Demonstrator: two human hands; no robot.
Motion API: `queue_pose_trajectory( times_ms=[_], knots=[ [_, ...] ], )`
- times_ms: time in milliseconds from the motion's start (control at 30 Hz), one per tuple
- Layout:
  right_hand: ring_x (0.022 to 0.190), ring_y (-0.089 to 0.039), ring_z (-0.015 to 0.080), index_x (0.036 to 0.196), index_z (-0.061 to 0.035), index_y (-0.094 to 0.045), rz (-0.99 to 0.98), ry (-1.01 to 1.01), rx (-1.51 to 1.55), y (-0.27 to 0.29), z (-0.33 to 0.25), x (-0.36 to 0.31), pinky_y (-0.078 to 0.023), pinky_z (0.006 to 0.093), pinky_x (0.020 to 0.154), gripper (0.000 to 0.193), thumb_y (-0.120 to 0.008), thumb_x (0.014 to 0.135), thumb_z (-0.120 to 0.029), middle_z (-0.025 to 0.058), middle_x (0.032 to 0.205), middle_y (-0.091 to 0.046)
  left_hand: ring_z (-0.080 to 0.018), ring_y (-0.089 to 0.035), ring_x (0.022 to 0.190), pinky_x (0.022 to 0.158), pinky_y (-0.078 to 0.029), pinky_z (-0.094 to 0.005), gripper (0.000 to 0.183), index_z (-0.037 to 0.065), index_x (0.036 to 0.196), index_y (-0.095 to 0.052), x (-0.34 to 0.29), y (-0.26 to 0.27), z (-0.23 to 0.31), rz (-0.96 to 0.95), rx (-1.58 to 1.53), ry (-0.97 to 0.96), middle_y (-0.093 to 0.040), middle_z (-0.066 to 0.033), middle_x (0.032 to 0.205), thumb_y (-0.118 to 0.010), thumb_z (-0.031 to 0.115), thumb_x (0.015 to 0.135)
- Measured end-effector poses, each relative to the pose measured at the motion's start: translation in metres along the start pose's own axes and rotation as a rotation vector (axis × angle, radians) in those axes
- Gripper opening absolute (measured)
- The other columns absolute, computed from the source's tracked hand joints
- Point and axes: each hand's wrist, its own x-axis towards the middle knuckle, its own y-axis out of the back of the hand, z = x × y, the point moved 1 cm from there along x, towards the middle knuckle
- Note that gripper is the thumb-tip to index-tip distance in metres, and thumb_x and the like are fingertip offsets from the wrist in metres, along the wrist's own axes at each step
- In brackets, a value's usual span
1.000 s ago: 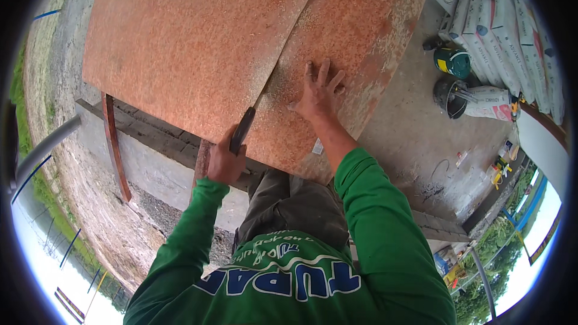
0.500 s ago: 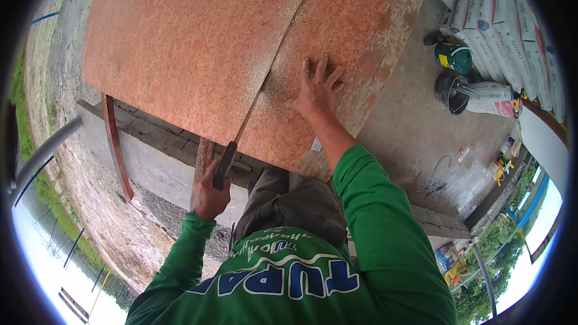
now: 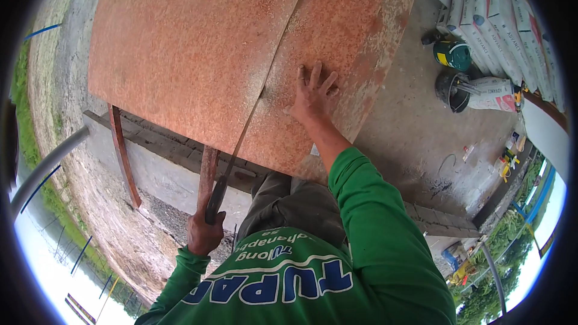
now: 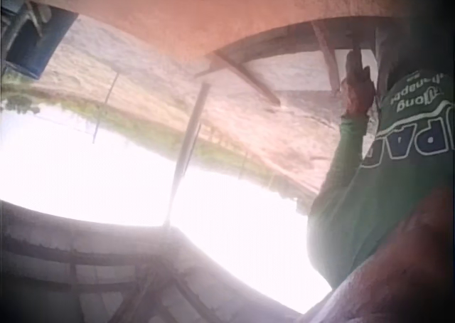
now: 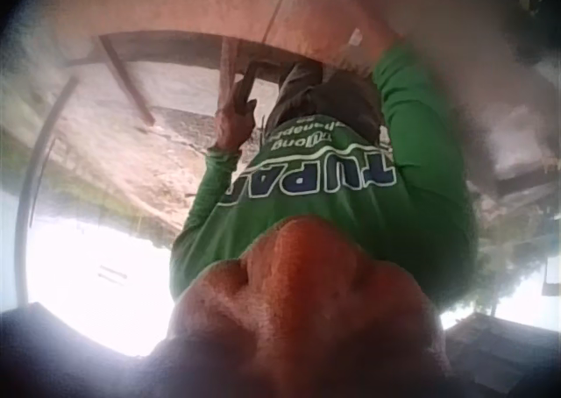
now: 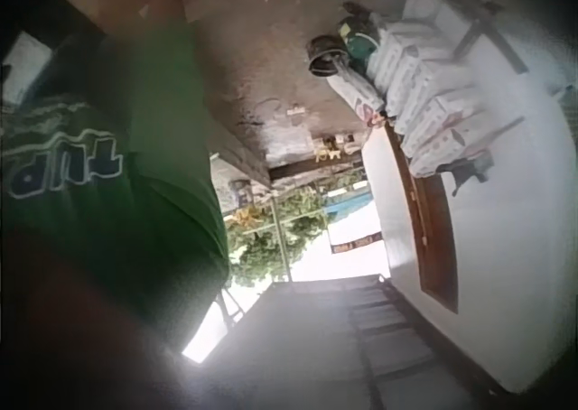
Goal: The person cuts a fiber cement board using a hand tool, repeatedly scoring and deepening a straight line across the surface of the boards stacked on a support frame.
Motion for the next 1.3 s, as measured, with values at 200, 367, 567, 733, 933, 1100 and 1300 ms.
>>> queue_pose_trajectory(
  times_ms=[200,367,567,733,933,1100,1300],
  knots=[
    [0.125,-0.005,0.0605,0.142,-0.0145,-0.019,0.024,0.053,0.007,0.01,-0.02,-0.007,-0.028,0.071,0.09,0.108,-0.078,0.058,-0.048,0.0207,0.146,-0.003,-0.0449,-0.058,0.078,0.068,-0.046,-0.0491,0.044,0.004,0.119,-0.048,0.18,-0.05,0.054,0.121,0.072,-0.127,-0.06,-0.0279,0.08,-0.059,0.013,0.078],
    [0.127,-0.004,0.0575,0.143,-0.0176,-0.015,-0.058,-0.008,-0.023,-0.008,0.007,-0.001,-0.027,0.0674,0.096,0.107,-0.075,0.061,-0.051,0.0205,0.147,-0.001,-0.0426,-0.06,0.08,0.067,-0.048,-0.0465,0.047,0.004,0.12,-0.047,0.076,-0.018,0.026,-0.043,0.021,-0.078,-0.061,-0.0257,0.084,-0.06,0.01,0.076],
    [0.129,-0.008,0.0537,0.142,-0.0157,-0.021,0.025,0.166,0.052,-0.024,0.023,-0.033,-0.021,0.0634,0.101,0.103,-0.079,0.059,-0.04,0.0196,0.146,-0.007,-0.0389,-0.062,0.083,0.068,-0.05,-0.0429,0.049,0.005,0.121,-0.047,0.014,0.012,0.01,-0.023,0.065,-0.083,-0.062,-0.0241,0.09,-0.062,0.007,0.074],
    [0.131,-0.019,0.0426,0.14,-0.0131,-0.027,0.233,0.698,0.486,0.002,-0.027,-0.087,-0.025,0.0519,0.105,0.096,-0.077,0.058,-0.018,0.0159,0.145,-0.018,-0.0452,-0.058,0.077,0.065,-0.046,-0.0487,0.045,0.002,0.119,-0.046,0.161,-0.037,0.036,0.074,0.06,-0.147,-0.06,-0.0275,0.077,-0.059,0.012,0.077],
    [0.109,-0.048,0.0259,0.113,-0.0105,-0.055,0.275,1.109,0.474,0.018,-0.091,-0.112,-0.031,0.0436,0.103,0.037,-0.055,0.076,-0.016,0.0082,0.107,-0.053,-0.0408,-0.06,0.089,0.073,-0.05,-0.0423,0.048,0.0,0.12,-0.048,0.035,0.005,0.021,-0.055,0.139,-0.008,-0.062,-0.0249,0.093,-0.058,0.007,0.074],
    [0.08,-0.055,0.0168,0.07,-0.0144,-0.059,0.121,1.161,0.336,0.016,-0.119,-0.142,-0.038,0.0349,0.08,0.008,-0.062,0.069,-0.022,-0.0009,0.074,-0.056,-0.0421,-0.061,0.075,0.063,-0.051,-0.0461,0.052,0.004,0.123,-0.046,0.0,0.026,0.029,-0.065,0.164,0.029,-0.062,-0.0257,0.084,-0.057,0.006,0.072],
    [0.089,-0.055,0.0225,0.068,-0.0159,-0.058,0.007,0.947,0.227,0.016,-0.076,0.034,-0.035,0.0425,0.082,0.027,-0.076,0.049,-0.024,0.0009,0.076,-0.058,-0.044,-0.056,0.087,0.072,-0.046,-0.0468,0.039,0.002,0.113,-0.052,0.177,-0.039,0.056,0.037,0.128,-0.113,-0.06,-0.0277,0.088,-0.054,0.008,0.075]
  ],
)
